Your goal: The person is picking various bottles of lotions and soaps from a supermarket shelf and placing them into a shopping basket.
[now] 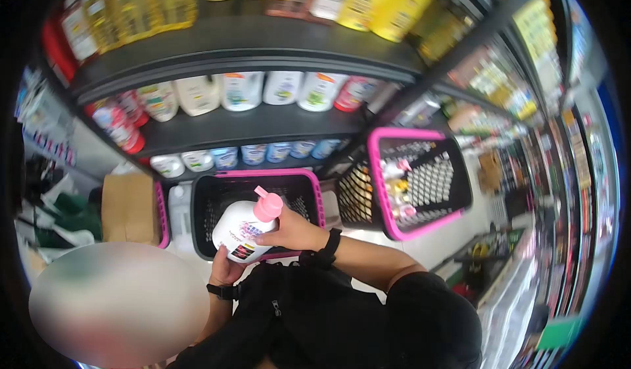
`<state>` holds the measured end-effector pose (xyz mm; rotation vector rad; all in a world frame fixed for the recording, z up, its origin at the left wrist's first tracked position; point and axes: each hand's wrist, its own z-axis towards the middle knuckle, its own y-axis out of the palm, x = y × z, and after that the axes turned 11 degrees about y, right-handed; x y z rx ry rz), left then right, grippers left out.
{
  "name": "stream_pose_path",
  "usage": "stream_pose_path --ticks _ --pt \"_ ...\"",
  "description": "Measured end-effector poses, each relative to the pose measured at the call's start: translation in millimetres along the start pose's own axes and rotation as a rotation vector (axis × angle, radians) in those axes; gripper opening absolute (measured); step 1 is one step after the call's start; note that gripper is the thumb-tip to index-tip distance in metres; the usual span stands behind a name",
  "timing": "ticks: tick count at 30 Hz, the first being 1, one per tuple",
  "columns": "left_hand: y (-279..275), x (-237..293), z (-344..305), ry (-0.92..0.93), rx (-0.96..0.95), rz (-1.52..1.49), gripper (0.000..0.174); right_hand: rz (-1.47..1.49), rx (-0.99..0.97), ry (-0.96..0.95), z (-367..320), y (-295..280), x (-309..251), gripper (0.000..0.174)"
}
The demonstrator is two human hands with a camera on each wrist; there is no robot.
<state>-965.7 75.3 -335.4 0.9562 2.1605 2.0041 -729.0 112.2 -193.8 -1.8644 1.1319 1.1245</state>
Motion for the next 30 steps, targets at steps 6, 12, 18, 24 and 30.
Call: stream_pose_path --ticks 6,12,18,24,30 --pt "55 -14 44 -0.026 -0.215 0.176 0.095 0.126 0.241 -0.202 -92 -62 -28 0.098" --pt "126 -58 62 0.095 -0.294 0.415 0.095 -0.286 0.453 -0.177 -166 -126 -44 0.05" --pt "196 -162 77 0.085 -0.294 0.466 0.087 -0.389 0.503 -0.24 -241 -241 -33 0.035" --pt "275 -295 101 0.226 -0.354 0.813 0.08 -0.582 0.558 -0.277 -314 -363 -8 0.033" --pt "281 -355 81 0.509 -0.584 1.984 0.074 -1.008 0.623 -0.185 -349 -461 68 0.031"
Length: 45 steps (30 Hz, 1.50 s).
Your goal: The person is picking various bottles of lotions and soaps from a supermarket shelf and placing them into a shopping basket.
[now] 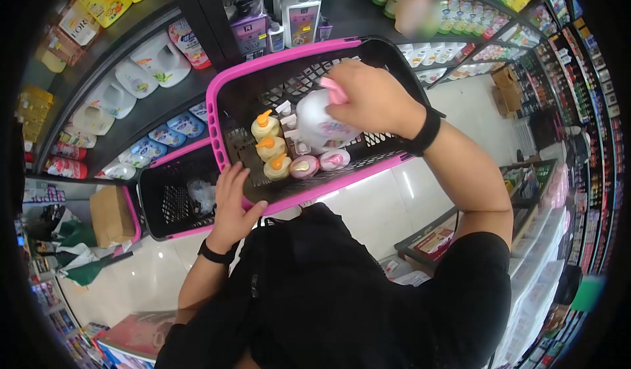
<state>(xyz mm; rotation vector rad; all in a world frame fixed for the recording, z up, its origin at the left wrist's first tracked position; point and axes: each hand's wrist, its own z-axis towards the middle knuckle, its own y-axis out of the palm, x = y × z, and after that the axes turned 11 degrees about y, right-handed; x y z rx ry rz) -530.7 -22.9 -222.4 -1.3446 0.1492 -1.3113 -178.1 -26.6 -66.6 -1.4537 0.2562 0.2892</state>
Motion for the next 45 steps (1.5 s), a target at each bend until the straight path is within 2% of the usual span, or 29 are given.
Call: stream_pose_path --ticks 1,3,6,9,12,16,18,22,25,31,35,37,39,41,43,45 --pt "6 7 -1 0.028 -0.07 0.109 0.073 -0.045 -0.046 0.061 -3 10 21 0.031" --pt "21 10 -2 0.027 -0.036 0.163 0.067 -0.141 -0.138 0.174 -8 36 63 0.03" --pt "24 13 2 0.019 -0.004 0.23 0.056 -0.218 -0.274 0.174 -10 87 135 0.029" --pt "28 12 0 0.038 -0.016 0.285 0.053 -0.304 -0.5 0.135 -12 145 200 0.033" --pt "26 18 4 -0.024 -0.049 0.277 0.051 -0.391 -0.808 0.165 -8 184 218 0.037" --pt "24 19 7 -0.072 -0.077 0.26 0.052 -0.375 -0.866 0.077 -16 252 242 0.044" --pt "23 19 10 -0.076 -0.08 0.256 0.051 -0.37 -0.922 0.114 -21 269 241 0.045" --pt "22 20 11 -0.109 -0.117 0.259 0.05 -0.331 -0.949 0.106 -25 282 239 0.038" --pt "22 19 12 -0.117 -0.118 0.255 0.05 -0.276 -0.957 0.115 -31 289 242 0.041" --pt "23 19 8 -0.131 -0.074 0.237 0.05 -0.246 -0.986 0.189 -32 299 256 0.072" --pt "22 17 4 -0.11 -0.03 0.206 0.05 -0.332 -1.108 0.069 -16 291 254 0.091" --pt "21 14 0 -0.114 -0.017 0.143 0.052 -0.334 -1.1 0.029 -8 280 256 0.073" --pt "21 10 -4 -0.108 0.011 0.079 0.053 -0.279 -1.132 0.046 6 277 270 0.069" --pt "13 6 -7 -0.111 0.028 -0.061 0.053 -0.303 -1.046 0.144 20 262 262 0.064" --pt "4 1 -13 -0.109 0.11 -0.227 0.053 -0.226 -0.866 0.048 31 237 246 0.053" --pt "-9 -10 -23 -0.092 0.201 -0.362 0.052 -0.057 -0.76 0.269 45 201 200 0.045"
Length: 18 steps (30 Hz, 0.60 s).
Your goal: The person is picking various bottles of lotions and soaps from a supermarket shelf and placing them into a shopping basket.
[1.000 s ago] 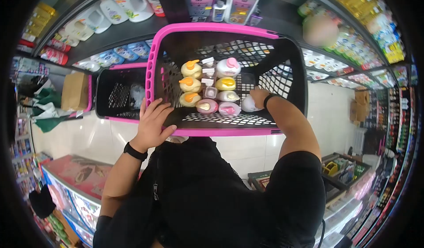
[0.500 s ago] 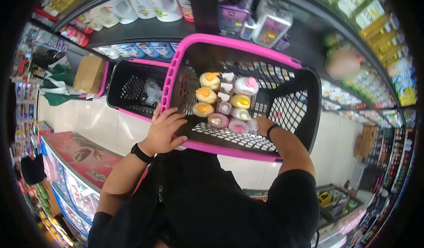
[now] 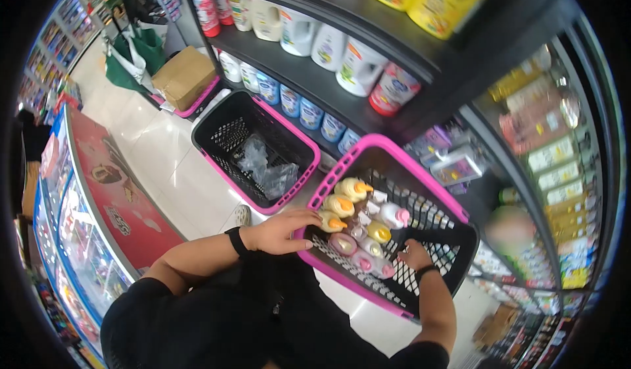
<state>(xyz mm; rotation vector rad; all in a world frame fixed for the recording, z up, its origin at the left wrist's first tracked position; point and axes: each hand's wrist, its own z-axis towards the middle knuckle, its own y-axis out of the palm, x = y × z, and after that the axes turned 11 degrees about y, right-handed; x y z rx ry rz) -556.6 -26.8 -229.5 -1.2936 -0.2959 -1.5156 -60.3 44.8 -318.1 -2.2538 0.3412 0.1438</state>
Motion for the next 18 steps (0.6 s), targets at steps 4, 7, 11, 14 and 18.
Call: stream_pose_path --ticks 4,7,11,14,18 --pt "-35 -29 -27 0.011 0.144 -0.066 0.048 0.099 0.218 -0.137 -26 -33 -48 0.041" --pt "-77 -59 -56 -0.051 0.14 -0.084 0.047 0.216 0.331 -0.146 -44 -58 -117 0.035" --pt "-150 -103 -98 -0.228 0.115 -0.257 0.045 0.37 0.385 -0.216 -63 -87 -264 0.026" --pt "-210 -148 -136 -0.218 0.12 -0.235 0.047 0.315 0.364 -0.384 -42 -103 -390 0.026" --pt "-307 -181 -186 -0.247 0.229 -0.128 0.047 0.203 0.13 -0.49 20 -123 -570 0.029"
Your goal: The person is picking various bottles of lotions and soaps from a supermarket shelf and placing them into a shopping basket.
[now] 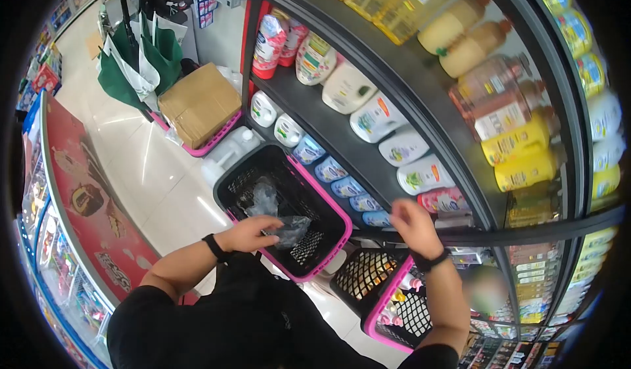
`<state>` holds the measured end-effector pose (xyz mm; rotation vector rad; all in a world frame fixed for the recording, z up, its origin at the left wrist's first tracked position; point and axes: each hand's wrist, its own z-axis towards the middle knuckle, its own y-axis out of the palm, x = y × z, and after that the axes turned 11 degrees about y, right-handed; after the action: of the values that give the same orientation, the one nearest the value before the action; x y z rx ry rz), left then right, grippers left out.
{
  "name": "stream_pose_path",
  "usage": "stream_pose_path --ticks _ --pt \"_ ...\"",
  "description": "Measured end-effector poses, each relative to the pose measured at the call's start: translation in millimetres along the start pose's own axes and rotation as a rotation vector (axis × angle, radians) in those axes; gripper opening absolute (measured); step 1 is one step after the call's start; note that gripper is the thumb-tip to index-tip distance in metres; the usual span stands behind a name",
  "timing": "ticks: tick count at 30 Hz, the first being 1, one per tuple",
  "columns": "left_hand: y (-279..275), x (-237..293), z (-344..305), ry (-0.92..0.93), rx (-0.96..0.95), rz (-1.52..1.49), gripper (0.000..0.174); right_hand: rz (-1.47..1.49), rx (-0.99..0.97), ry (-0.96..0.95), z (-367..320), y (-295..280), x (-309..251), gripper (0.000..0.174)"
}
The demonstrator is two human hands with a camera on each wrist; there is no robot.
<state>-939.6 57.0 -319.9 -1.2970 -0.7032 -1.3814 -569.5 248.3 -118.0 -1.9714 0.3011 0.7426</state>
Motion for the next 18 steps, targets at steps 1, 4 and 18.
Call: stream_pose_path --ticks 1,4,18 --pt "-24 -5 -8 -0.035 0.034 0.037 0.046 -0.004 -0.025 -0.057 35 14 -30 0.032" --pt "-82 -21 -34 -0.134 0.188 0.062 0.045 -0.05 -0.061 -0.255 138 61 -112 0.043" --pt "-109 -27 -154 -0.572 0.52 -0.03 0.04 0.344 0.472 -0.38 408 181 -301 0.085"
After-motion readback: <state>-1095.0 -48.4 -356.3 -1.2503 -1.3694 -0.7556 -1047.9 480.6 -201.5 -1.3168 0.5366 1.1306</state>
